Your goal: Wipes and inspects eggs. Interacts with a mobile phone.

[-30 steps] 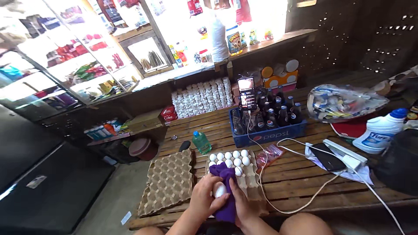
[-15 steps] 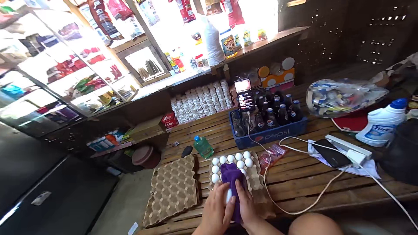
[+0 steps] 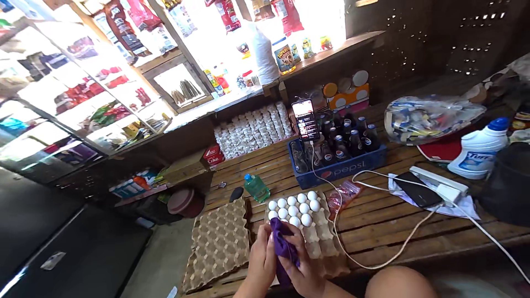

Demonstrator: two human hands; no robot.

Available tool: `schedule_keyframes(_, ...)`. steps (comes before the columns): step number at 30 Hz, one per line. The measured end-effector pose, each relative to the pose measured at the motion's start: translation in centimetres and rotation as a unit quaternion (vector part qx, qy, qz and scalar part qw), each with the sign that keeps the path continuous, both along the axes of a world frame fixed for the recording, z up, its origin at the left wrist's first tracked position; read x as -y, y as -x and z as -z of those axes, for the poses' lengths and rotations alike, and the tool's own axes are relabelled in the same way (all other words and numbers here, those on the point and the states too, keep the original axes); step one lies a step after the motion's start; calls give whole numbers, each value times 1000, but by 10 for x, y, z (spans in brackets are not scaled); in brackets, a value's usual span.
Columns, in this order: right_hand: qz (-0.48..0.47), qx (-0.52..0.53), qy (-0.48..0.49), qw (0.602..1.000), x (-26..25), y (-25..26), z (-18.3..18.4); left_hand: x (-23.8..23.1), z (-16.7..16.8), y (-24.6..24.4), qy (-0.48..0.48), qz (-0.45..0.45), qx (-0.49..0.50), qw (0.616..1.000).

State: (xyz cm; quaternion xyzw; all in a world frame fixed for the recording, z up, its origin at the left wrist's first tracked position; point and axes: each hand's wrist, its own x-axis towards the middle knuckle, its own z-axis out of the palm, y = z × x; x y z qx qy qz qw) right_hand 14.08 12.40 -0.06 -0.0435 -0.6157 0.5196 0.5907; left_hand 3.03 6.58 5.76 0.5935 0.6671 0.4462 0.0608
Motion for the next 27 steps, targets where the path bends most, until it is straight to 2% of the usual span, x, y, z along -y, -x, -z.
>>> schedule_keyframes(2,-43,-2,108,993,3,-5,-6,3,-2,-3,31,2,-45,999)
schedule_keyframes(4,-95,46,286,952,5,-16,-25,6,-2,-6,29,20,-91,995)
schedule_keyframes(5,-119,73,347,927,3,-20,-32,8,-2,-6,20,27,-110,993)
schedule_keyframes(6,-135,86,368,916,2,-21,-35,8,-1,-5,7,31,-119,992)
schedule_keyframes(8,-147,82,321,932,6,-21,-32,6,2,1,-26,32,-85,996)
schedule_keyframes(10,-118,45,187,974,11,-13,-18,1,4,5,-70,32,12,997)
schedule_keyframes(12,-53,29,54,997,9,-2,-4,-3,5,7,-96,38,73,992)
schedule_keyframes(15,9,33,-19,999,5,3,2,0,11,10,-63,21,26,997)
schedule_keyframes(19,24,33,-22,999,-2,2,7,5,9,5,14,-32,-44,998)
schedule_keyframes(22,32,22,41,998,-5,1,6,7,8,1,60,-34,-74,995)
schedule_keyframes(25,0,-8,157,988,-7,-5,-9,9,13,-1,45,4,-54,997)
schedule_keyframes(27,-13,-11,181,983,-5,-7,-13,8,17,0,15,31,-2,999)
